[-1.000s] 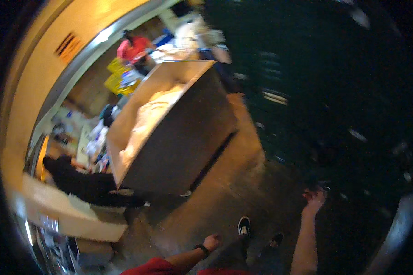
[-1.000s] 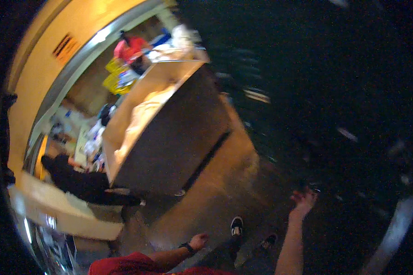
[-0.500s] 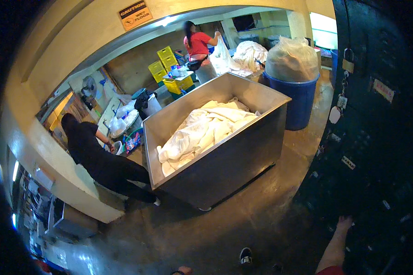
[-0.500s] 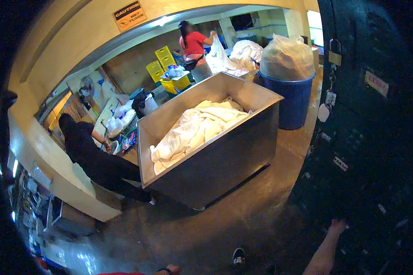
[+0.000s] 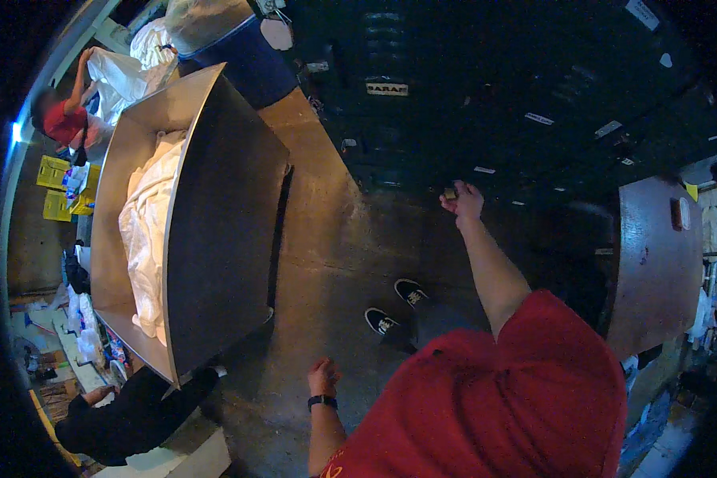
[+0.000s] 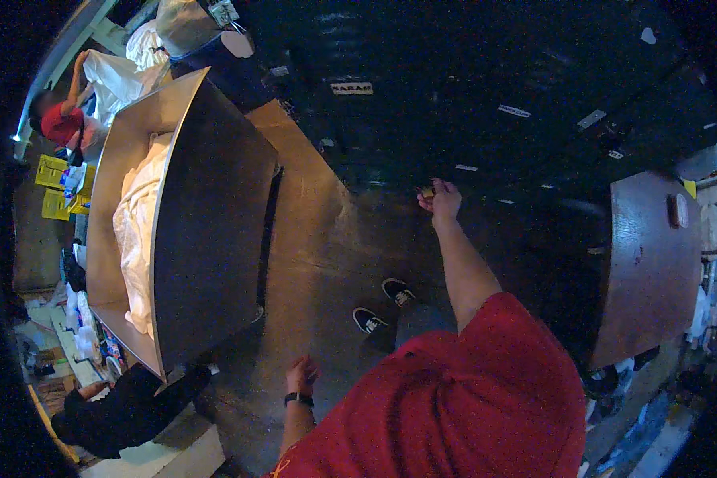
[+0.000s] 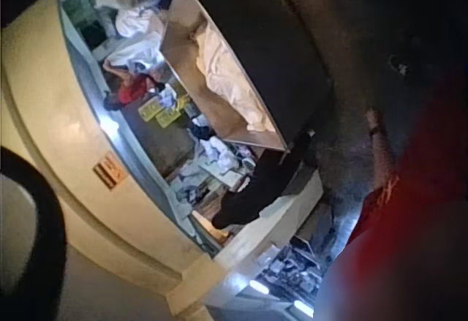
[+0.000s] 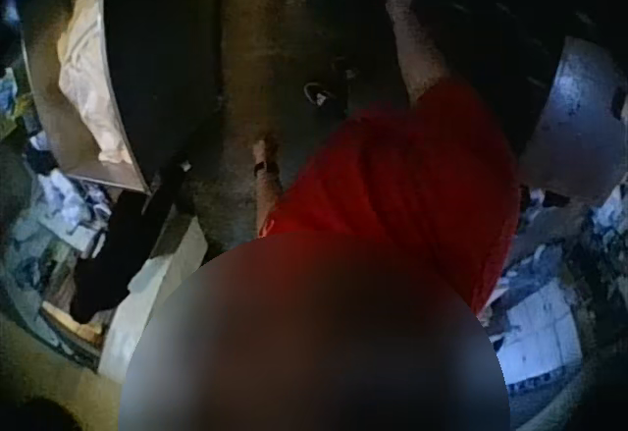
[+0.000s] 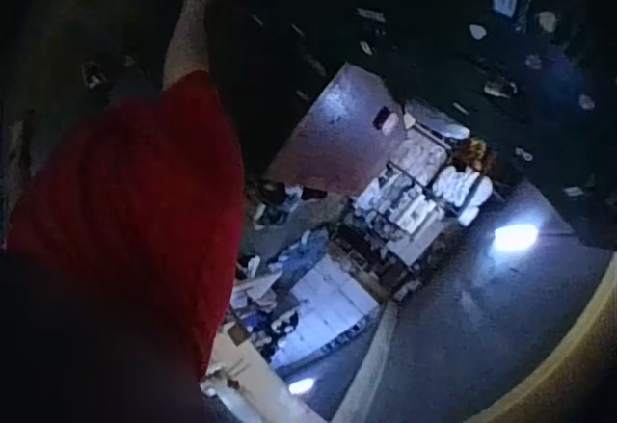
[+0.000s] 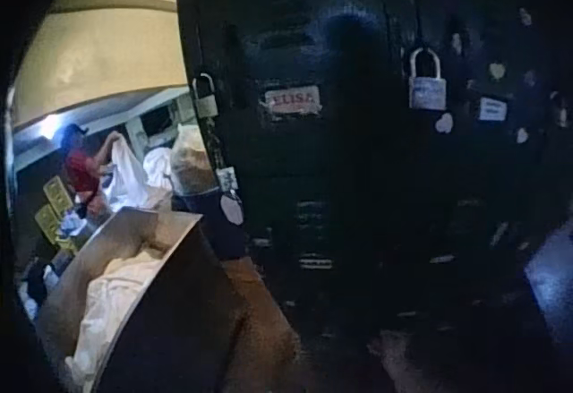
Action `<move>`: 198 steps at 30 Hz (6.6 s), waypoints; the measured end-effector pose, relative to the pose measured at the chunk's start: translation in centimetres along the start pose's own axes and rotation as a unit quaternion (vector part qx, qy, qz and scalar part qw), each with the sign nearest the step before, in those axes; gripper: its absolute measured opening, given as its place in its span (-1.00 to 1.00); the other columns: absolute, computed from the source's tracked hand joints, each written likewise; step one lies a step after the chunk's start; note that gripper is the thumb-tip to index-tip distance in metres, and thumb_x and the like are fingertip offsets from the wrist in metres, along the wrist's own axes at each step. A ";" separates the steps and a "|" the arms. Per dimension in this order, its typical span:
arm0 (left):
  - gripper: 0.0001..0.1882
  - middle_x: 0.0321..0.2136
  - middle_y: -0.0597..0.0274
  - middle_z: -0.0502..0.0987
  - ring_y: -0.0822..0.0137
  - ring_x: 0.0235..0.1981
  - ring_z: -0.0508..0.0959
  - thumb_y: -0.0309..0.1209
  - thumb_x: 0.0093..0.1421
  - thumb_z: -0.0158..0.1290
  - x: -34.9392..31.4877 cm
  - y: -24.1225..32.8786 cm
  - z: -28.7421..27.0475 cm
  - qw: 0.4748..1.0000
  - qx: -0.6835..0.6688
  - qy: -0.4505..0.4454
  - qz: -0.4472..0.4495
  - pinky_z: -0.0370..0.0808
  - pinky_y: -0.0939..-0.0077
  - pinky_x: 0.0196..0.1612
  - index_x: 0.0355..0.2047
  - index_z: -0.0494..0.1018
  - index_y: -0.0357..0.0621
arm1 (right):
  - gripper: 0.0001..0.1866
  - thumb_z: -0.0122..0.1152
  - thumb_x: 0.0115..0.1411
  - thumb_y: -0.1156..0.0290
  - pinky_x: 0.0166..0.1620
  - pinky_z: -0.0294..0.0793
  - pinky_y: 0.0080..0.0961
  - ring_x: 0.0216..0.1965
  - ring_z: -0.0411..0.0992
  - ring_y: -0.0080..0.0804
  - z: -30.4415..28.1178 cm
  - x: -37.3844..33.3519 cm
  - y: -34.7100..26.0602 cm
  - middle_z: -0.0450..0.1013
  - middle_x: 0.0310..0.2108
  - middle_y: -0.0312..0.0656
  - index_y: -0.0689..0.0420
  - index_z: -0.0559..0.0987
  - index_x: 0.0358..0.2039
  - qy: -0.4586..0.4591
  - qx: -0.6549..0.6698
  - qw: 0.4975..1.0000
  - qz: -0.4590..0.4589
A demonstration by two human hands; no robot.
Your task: The person uses a red squeegee and a black dustpan to push water and debris across a wet concrete floor in a commercial kitchen. They move around the room, sweeping water toward a drain and collecting debris into the dustpan.
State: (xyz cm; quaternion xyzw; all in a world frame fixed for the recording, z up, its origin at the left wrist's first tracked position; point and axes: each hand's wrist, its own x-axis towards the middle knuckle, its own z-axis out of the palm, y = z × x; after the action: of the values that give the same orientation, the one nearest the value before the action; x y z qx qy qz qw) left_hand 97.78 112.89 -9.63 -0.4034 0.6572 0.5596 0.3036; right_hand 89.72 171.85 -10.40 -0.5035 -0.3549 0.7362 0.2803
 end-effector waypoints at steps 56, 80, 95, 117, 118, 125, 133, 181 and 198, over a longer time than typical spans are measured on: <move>-0.71 -0.32 0.24 0.59 0.30 -0.35 0.61 -0.35 0.23 0.15 -2.6 -0.4 1.5 0.999 0.031 -0.013 0.040 0.56 0.30 -0.41 -0.06 0.50 -0.16 | -0.59 0.09 0.32 0.20 0.10 0.34 -0.09 0.13 0.33 -0.20 -0.6 10.8 2.3 0.40 0.12 -0.24 -0.07 0.38 0.15 -0.137 -0.023 0.988 0.072; -0.66 -0.12 0.22 0.60 0.15 -0.06 0.59 -0.15 0.24 0.02 -13.9 -37.9 -25.5 0.888 0.433 0.125 -0.092 0.54 0.16 -0.03 -0.01 0.52 0.12 | -0.76 0.00 0.33 0.16 -0.64 0.25 -0.38 -0.69 0.26 -0.42 21.9 -33.9 38.9 0.31 -0.63 -0.34 0.01 0.49 -0.39 -0.577 -0.587 0.550 0.141; -0.76 -0.26 0.21 0.53 0.14 -0.23 0.55 -0.21 0.27 -0.01 -0.1 -23.4 -39.0 0.906 -0.380 0.154 -0.103 0.53 0.11 -0.16 -0.10 0.45 0.06 | -0.38 0.03 0.28 -0.02 0.18 0.25 0.05 0.05 0.43 -0.03 44.1 -68.4 31.1 0.42 0.09 0.02 0.11 0.34 0.21 -0.530 -0.484 0.344 -0.605; -0.89 -0.51 0.27 0.43 0.16 -0.49 0.49 -0.26 0.26 0.02 15.9 -6.8 -60.3 0.935 -0.333 0.111 -0.038 0.52 0.06 -0.37 -0.34 0.42 0.03 | -0.05 0.09 0.07 0.55 -0.30 0.60 -0.04 -0.31 0.55 0.09 50.4 -74.4 39.4 0.26 0.09 0.28 0.12 -0.14 0.43 -0.561 -0.571 0.341 -0.493; -0.88 -0.52 0.27 0.43 0.16 -0.50 0.49 -0.26 0.26 0.02 15.9 -6.7 -61.2 0.916 -0.384 0.105 -0.036 0.52 0.06 -0.38 -0.35 0.42 0.03 | -0.05 0.07 0.06 0.57 -0.30 0.60 -0.04 -0.30 0.55 0.10 50.4 -74.4 39.5 0.24 0.11 0.29 0.09 -0.14 0.44 -0.559 -0.581 0.334 -0.489; -0.78 -0.35 0.19 0.54 0.14 -0.40 0.57 -0.27 0.20 0.13 13.4 -8.1 -61.9 0.888 -0.418 0.188 0.022 0.54 0.10 -0.38 -0.18 0.44 -0.01 | -0.22 -0.13 0.20 0.58 -0.27 0.60 -0.05 -0.28 0.55 0.15 51.4 -74.2 42.0 0.16 0.21 0.50 0.25 -0.11 0.42 -0.547 -0.578 0.308 -0.522; -0.83 -0.45 0.27 0.54 0.28 -0.36 0.60 -0.29 0.17 0.05 6.8 -20.4 -55.9 0.932 0.334 0.120 -0.073 0.55 0.19 -0.40 -0.26 0.50 -0.03 | -0.12 0.05 0.16 0.41 -0.10 0.57 -0.20 0.09 0.42 0.06 55.9 -74.0 45.6 0.15 0.29 0.28 0.35 -0.11 0.40 -0.417 -0.613 0.239 -0.628; -0.76 -0.32 0.10 0.66 0.12 -0.31 0.68 -0.23 0.14 0.07 -13.4 -74.5 -105.3 0.904 -0.135 0.235 -0.330 0.60 0.25 -0.32 -0.23 0.63 0.04 | -0.74 0.36 0.12 0.22 -0.64 0.35 -0.45 -0.65 0.39 -0.49 14.6 -175.2 128.4 0.48 -0.54 -0.26 0.11 0.57 -0.31 -0.834 -0.492 -0.199 -0.149; -0.88 -0.48 0.24 0.48 0.33 -0.50 0.51 -0.42 0.21 0.09 -13.7 -103.3 -174.1 0.534 -0.694 0.473 -0.098 0.51 0.28 -0.47 -0.24 0.44 -0.09 | -0.79 0.15 0.20 0.25 -0.35 0.54 -0.17 -0.40 0.56 -0.19 14.2 -199.2 143.9 0.56 -0.45 -0.09 0.11 0.60 -0.40 -0.641 -0.334 -0.571 -0.389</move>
State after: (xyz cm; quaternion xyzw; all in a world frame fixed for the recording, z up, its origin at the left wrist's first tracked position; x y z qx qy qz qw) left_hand 203.52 -60.24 -15.73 -0.7553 0.0666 0.5346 -0.3733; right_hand 135.33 -70.05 -14.75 -0.8042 0.4186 0.3250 0.2692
